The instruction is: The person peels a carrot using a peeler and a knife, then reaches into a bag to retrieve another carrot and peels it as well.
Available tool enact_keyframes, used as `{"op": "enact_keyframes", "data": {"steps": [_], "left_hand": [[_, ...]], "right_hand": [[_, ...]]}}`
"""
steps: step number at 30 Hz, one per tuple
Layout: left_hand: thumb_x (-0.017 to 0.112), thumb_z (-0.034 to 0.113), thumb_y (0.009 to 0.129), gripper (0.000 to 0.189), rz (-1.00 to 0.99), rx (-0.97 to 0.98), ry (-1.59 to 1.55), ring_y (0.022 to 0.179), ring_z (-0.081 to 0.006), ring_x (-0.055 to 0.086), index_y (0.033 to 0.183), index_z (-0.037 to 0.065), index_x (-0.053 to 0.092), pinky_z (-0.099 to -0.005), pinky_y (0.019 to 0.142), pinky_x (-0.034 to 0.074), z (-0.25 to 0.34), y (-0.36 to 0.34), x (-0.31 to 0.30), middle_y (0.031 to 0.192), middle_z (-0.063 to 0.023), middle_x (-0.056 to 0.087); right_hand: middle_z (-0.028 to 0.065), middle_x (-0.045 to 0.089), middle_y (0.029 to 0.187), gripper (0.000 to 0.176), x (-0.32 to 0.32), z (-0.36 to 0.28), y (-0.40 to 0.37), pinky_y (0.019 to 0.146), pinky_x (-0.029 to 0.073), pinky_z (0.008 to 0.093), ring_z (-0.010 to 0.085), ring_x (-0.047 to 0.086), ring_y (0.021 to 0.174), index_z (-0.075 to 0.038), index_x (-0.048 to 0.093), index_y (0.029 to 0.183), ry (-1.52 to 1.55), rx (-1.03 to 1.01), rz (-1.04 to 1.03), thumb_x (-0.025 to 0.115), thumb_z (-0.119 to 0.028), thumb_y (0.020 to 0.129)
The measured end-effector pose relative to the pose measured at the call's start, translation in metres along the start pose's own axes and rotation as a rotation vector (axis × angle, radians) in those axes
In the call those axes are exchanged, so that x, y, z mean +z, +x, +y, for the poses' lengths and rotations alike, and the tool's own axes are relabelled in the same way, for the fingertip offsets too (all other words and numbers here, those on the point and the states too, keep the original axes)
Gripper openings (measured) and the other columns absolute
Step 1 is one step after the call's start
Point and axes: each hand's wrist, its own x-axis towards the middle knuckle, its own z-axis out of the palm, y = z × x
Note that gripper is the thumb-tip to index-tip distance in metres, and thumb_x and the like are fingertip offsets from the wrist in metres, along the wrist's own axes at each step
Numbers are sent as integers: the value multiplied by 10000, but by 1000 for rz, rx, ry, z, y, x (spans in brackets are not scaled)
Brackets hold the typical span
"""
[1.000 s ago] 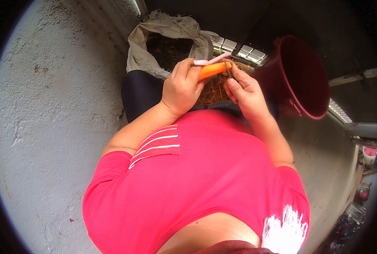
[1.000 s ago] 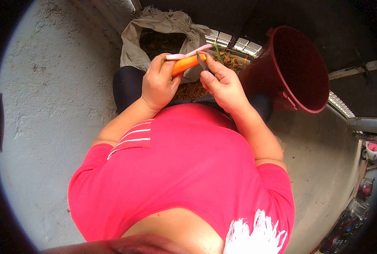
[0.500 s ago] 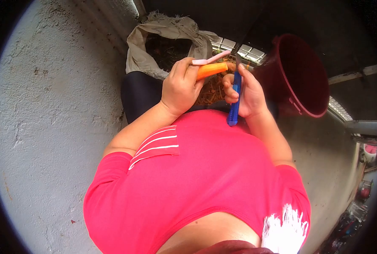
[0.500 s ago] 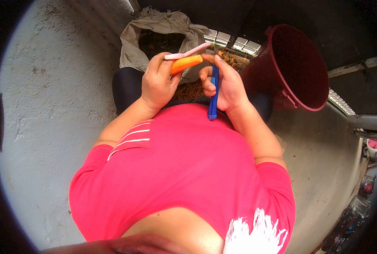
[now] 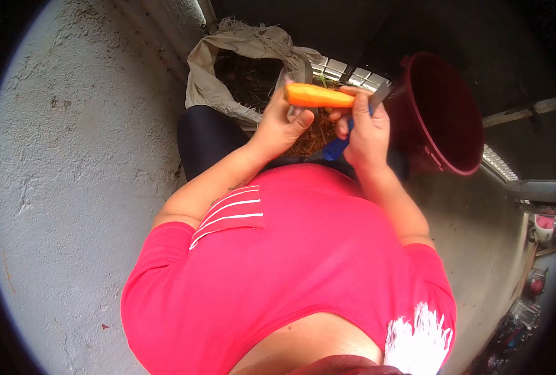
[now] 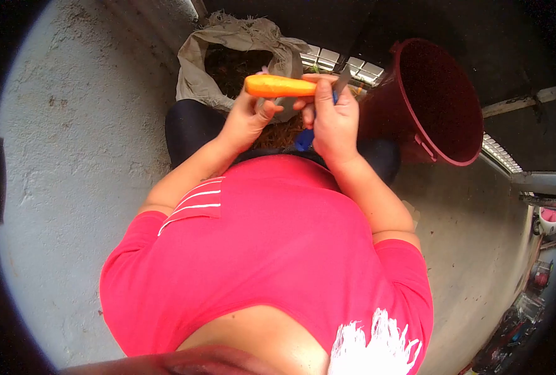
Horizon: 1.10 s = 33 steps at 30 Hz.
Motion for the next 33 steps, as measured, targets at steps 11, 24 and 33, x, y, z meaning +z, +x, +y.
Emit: {"op": "enact_keyframes", "data": {"steps": [11, 24, 33], "left_hand": [[700, 99, 788, 250, 115, 127, 702, 836, -315, 636, 969, -12, 569, -404, 710, 504, 28, 12, -10, 919, -131, 611], [764, 115, 679, 406, -5, 298, 1114, 783, -359, 651, 1013, 37, 548, -423, 656, 539, 48, 5, -5, 1071, -154, 601], [736, 96, 642, 313, 56, 458, 1209, 712, -293, 648, 912, 58, 583, -381, 602, 515, 51, 7, -1, 1049, -104, 632]], "right_hand": [[43, 572, 801, 667, -15, 0, -5, 726, 471, 257, 107, 552, 745, 27, 201, 1522, -684, 32, -450, 498, -280, 1009], [-1, 480, 742, 616, -15, 11, -6, 650, 429, 231, 78, 452, 675, 45, 180, 1524, -387, 167, -469, 465, -156, 1015], [-47, 460, 761, 529, -13, 13, -8, 568, 348, 187, 38, 401, 643, -53, 352, 1488, -163, 299, -360, 528, -186, 1006]]}}
